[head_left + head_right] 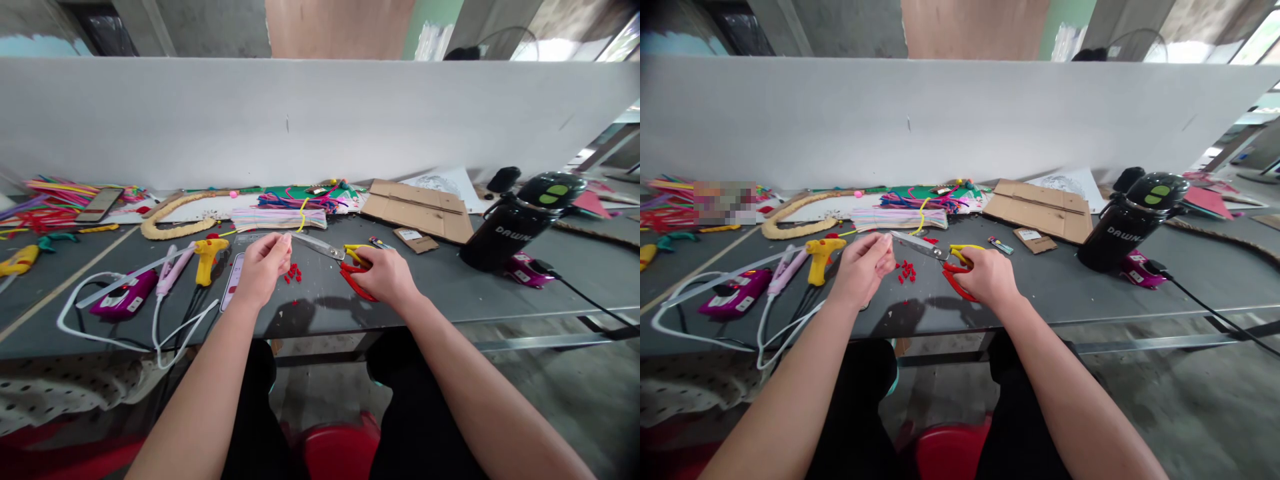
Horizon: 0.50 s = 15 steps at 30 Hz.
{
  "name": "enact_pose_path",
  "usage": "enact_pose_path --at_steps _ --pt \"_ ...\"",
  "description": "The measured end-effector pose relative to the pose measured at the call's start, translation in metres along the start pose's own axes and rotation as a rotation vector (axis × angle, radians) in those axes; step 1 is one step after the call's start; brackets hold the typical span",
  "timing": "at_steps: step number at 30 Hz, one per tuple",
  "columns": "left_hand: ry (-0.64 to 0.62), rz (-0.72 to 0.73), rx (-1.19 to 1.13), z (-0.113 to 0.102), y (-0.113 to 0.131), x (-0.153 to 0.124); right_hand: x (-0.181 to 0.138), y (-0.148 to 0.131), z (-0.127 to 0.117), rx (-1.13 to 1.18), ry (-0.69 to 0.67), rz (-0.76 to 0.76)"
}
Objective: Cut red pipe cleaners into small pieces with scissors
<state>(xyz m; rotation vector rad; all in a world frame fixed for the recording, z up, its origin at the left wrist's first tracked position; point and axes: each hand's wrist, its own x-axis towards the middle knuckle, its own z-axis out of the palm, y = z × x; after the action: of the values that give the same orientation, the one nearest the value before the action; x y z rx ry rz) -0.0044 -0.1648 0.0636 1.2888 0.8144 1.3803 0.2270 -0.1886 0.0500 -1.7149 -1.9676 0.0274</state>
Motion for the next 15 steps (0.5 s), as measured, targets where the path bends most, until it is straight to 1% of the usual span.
enact_pose_path --at_steps 6,10,15 --pt "0.023 -0.007 -0.019 0.0007 -0.0008 0.0012 -0.0007 -0.0009 -0.0004 -0.004 0.015 0.002" --pt "0.065 0.014 -0.018 0.0006 -0.0021 0.0022 -0.0008 -0.0022 -0.0011 0.020 0.009 0.025" --pt "0.080 0.009 -0.028 -0.0005 -0.0030 0.0027 -0.0009 -0.0034 -0.0010 0.025 0.010 0.045"
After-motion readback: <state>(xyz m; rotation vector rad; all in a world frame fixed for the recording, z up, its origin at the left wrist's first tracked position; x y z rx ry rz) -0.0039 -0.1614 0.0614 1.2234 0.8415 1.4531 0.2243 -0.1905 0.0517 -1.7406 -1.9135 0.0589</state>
